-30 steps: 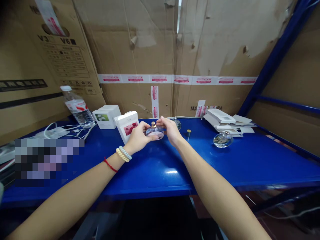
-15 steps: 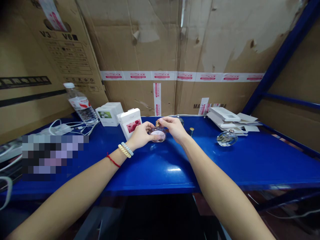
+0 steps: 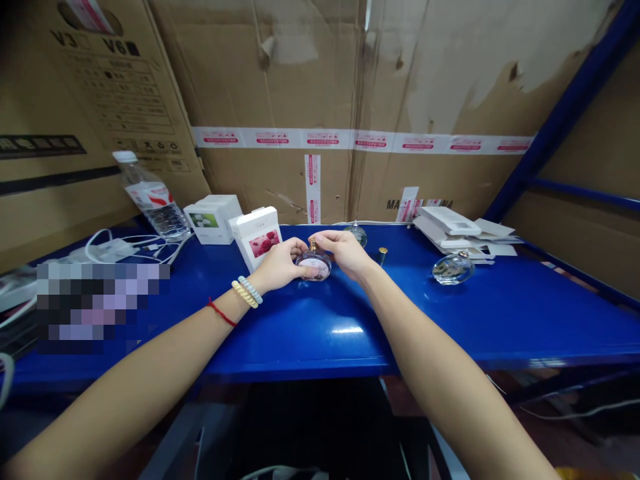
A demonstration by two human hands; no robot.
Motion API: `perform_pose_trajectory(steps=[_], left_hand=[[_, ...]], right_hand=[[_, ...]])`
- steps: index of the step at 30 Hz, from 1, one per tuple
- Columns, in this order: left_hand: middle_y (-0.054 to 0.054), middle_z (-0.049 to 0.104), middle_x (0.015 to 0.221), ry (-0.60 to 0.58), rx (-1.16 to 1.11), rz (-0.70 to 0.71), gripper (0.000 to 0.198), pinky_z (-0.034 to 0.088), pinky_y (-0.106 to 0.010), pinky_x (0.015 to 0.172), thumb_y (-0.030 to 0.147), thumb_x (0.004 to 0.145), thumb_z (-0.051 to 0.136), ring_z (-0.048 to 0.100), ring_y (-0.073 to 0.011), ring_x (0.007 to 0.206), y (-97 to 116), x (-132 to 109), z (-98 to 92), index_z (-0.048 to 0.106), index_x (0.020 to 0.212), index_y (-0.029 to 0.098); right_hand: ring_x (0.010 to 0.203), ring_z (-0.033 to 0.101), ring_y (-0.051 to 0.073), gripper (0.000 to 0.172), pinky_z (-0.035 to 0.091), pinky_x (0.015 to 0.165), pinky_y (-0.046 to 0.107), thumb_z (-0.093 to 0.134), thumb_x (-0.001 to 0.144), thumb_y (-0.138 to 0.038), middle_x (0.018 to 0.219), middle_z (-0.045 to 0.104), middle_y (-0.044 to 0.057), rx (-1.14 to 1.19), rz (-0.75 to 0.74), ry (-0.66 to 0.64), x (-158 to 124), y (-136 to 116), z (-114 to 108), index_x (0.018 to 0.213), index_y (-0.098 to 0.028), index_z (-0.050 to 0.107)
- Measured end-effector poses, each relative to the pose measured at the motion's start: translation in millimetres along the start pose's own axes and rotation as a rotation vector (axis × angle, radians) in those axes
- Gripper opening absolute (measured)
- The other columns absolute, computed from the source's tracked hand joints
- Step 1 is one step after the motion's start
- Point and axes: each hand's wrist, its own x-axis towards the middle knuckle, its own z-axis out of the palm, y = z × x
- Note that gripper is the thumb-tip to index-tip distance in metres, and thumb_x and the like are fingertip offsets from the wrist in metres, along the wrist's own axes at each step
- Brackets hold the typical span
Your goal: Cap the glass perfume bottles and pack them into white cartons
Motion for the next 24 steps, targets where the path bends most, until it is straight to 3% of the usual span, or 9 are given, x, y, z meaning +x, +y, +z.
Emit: perform_pose_trajectory(steps=[8,12,15,18,21,24], left_hand=[[-0.009,0.071,0.111,-0.046,-0.048,0.041,0.058,0.052,-0.041,0.095,0.027,0.060,0.084,0.067,-0.0242,0.102,-7.8,3.1,2.3,0.061,0.111,0.016],[-0.009,0.072,0.109,-0.045,0.023,0.030,0.052,0.052,-0.042,0.095,0.031,0.063,0.082,0.068,-0.0253,0.100,-5.7,2.4,1.6,0.064,0.109,0.015],[-0.009,0.072,0.108,-0.015,0.070,0.016,0.052,0.052,-0.042,0.095,0.030,0.062,0.083,0.068,-0.0244,0.098,-4.5,1.8,1.5,0.064,0.108,0.015],[-0.009,0.072,0.106,-0.011,0.089,0.012,0.052,0.052,-0.042,0.094,0.028,0.061,0.084,0.068,-0.0239,0.095,-3.5,1.4,1.7,0.064,0.106,0.015],[-0.009,0.072,0.105,-0.019,0.091,0.004,0.054,0.053,-0.041,0.092,0.030,0.059,0.085,0.068,-0.0237,0.095,-2.4,1.2,1.4,0.063,0.106,0.015],[-0.008,0.072,0.103,-0.039,0.086,-0.011,0.054,0.053,-0.040,0.091,0.031,0.060,0.085,0.068,-0.0236,0.094,-3.3,1.5,0.8,0.063,0.107,0.015]], right_hand=[[0.069,0.059,0.013,0.041,0.046,0.065,0.027,0.084,0.055,-0.046,0.075,0.067,0.003,-0.049,0.013,-0.006,1.5,2.6,-4.2,0.078,-0.015,0.071],[0.070,0.060,0.013,0.041,0.047,0.065,0.027,0.078,0.060,-0.049,0.079,0.069,0.004,-0.119,-0.038,0.036,0.5,-6.0,-6.1,0.085,-0.017,0.071],[0.065,0.057,0.013,0.030,0.045,0.064,0.027,0.069,0.069,-0.045,0.074,0.067,0.004,-0.479,-0.251,0.191,-2.3,-20.7,-18.9,0.080,-0.016,0.070],[0.067,0.057,0.014,0.015,0.045,0.069,0.028,0.060,0.072,-0.028,0.071,0.067,0.004,-0.953,-0.393,0.468,-6.4,-36.6,-45.2,0.073,-0.016,0.069],[0.073,0.060,0.018,0.015,0.046,0.073,0.032,0.059,0.065,-0.021,0.076,0.069,0.007,-1.239,-0.162,0.664,-8.9,-45.5,-77.1,0.074,-0.016,0.070],[0.071,0.061,0.021,0.016,0.048,0.068,0.033,0.067,0.056,-0.019,0.073,0.068,0.009,-1.382,0.112,0.610,-8.6,-44.5,-100.4,0.072,-0.017,0.069]])
